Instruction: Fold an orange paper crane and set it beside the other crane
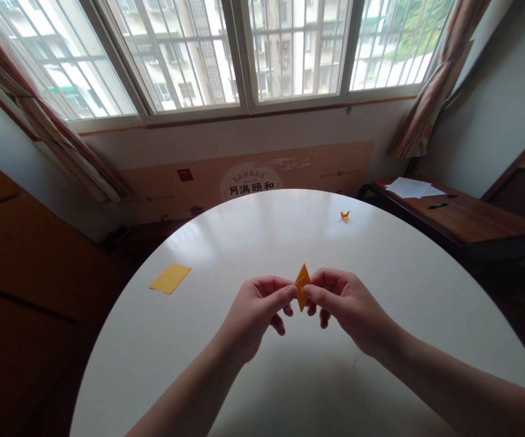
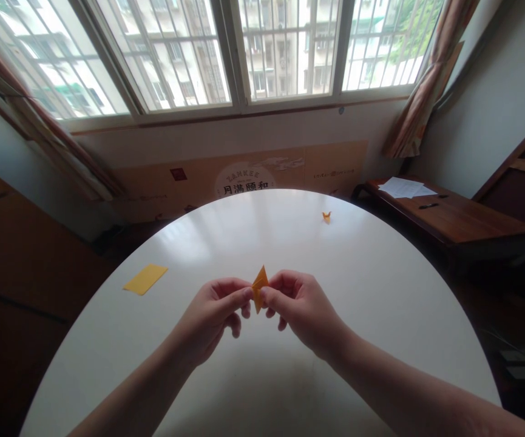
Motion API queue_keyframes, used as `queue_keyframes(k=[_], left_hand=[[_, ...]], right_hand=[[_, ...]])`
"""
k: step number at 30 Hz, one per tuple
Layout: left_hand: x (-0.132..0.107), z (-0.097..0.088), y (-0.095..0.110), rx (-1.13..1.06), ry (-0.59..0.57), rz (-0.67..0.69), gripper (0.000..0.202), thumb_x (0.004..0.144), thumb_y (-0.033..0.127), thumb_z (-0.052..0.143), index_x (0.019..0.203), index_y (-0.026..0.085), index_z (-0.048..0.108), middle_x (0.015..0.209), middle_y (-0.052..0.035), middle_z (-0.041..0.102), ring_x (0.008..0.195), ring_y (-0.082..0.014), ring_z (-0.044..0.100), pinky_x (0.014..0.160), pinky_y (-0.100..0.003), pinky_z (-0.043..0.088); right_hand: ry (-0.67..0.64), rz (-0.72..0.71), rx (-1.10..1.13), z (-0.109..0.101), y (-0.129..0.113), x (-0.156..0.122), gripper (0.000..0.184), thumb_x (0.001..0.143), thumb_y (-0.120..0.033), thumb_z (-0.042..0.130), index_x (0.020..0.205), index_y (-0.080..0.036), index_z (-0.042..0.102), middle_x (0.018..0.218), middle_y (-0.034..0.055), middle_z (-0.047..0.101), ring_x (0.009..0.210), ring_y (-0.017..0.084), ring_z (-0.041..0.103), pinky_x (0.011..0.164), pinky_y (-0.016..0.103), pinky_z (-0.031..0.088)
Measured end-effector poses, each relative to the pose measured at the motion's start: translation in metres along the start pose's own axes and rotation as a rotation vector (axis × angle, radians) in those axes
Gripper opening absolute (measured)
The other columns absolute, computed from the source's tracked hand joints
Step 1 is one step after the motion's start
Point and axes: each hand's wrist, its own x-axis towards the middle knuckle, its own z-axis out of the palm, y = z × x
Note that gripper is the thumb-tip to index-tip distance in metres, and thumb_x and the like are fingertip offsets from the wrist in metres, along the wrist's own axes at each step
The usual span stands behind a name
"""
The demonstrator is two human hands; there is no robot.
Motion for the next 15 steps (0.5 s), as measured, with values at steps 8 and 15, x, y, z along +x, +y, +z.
queue_keyframes(k=[8,15], left_hand=[[0.0004,-0.0005,-0.0018,-0.009,0.016,-0.003,0.023,0.072,0.035,0.079,0.075,0.013,0.073,0.060,-0.0019,0.060,0.056,-0.0109,0.051,0.037,-0.015,0.041],[0.0002,0.0015,-0.0003,0.005,0.027,0.008,0.023,0.071,0.035,0.078,0.073,0.013,0.072,0.059,-0.0021,0.061,0.054,-0.0102,0.050,0.037,-0.015,0.041]], right_hand=[[-0.005,0.013,0.006,-0.0008,0.0012,-0.0002,0.021,0.082,-0.036,0.071,0.077,-0.016,0.068,0.066,0.0027,0.065,0.062,0.015,0.061,0.046,0.022,0.045],[-0.020,0.003,0.020,-0.0011,0.0019,-0.0007,0.021,0.085,-0.035,0.071,0.079,-0.016,0.068,0.068,0.0025,0.066,0.063,0.014,0.062,0.047,0.021,0.047]])
